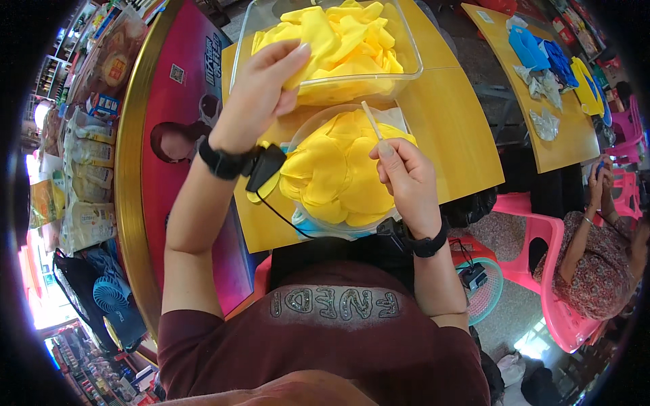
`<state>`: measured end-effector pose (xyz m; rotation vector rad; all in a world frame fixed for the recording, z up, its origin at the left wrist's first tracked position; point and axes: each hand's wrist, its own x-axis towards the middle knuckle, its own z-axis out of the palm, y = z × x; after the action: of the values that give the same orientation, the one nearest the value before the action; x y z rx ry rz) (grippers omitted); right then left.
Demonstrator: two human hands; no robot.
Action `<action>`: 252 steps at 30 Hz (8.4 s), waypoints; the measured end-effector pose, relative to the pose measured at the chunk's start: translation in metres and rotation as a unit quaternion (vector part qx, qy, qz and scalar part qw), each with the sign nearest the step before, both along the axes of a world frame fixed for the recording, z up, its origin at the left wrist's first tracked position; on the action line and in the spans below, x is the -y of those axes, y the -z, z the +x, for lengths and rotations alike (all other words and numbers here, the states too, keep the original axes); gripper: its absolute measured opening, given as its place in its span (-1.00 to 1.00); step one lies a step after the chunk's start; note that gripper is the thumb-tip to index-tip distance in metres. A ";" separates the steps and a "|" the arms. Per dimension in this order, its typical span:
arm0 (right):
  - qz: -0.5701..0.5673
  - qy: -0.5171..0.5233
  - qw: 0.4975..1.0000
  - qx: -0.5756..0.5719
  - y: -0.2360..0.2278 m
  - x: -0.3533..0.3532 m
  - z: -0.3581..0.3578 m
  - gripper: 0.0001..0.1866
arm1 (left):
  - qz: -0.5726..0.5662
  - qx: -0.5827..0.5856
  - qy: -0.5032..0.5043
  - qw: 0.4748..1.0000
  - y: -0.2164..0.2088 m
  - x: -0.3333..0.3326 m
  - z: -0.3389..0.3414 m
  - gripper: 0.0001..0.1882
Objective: The person sits at a table and repeatedly picks up yellow dough wrappers and wooden sticks. They fold the wrappers around the sticks to form dumpling shapes and place them into a clear container.
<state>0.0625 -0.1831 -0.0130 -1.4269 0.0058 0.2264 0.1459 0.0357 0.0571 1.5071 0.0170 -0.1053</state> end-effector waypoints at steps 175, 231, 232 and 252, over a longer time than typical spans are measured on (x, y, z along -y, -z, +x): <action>0.090 -0.044 0.978 0.181 -0.022 -0.030 -0.074 -0.85 | -0.200 0.169 0.010 0.965 0.048 0.041 -0.185 -0.54; -0.162 0.033 0.950 0.266 -0.019 -0.033 -0.066 -0.64 | 0.203 0.212 -0.033 0.955 0.038 0.023 -0.189 -0.74; -0.132 0.024 0.960 0.246 -0.021 -0.035 -0.069 -0.64 | 0.174 0.199 -0.043 0.964 0.045 0.021 -0.183 -0.75; -0.217 -0.148 0.929 0.261 -0.027 -0.046 -0.083 -0.76 | -0.295 0.045 -0.106 0.948 0.047 0.008 -0.172 -0.79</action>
<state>-0.0200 -0.1373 0.0136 -1.8935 -0.6356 0.0849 -0.0262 0.0275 0.0101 0.9015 0.0684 0.1259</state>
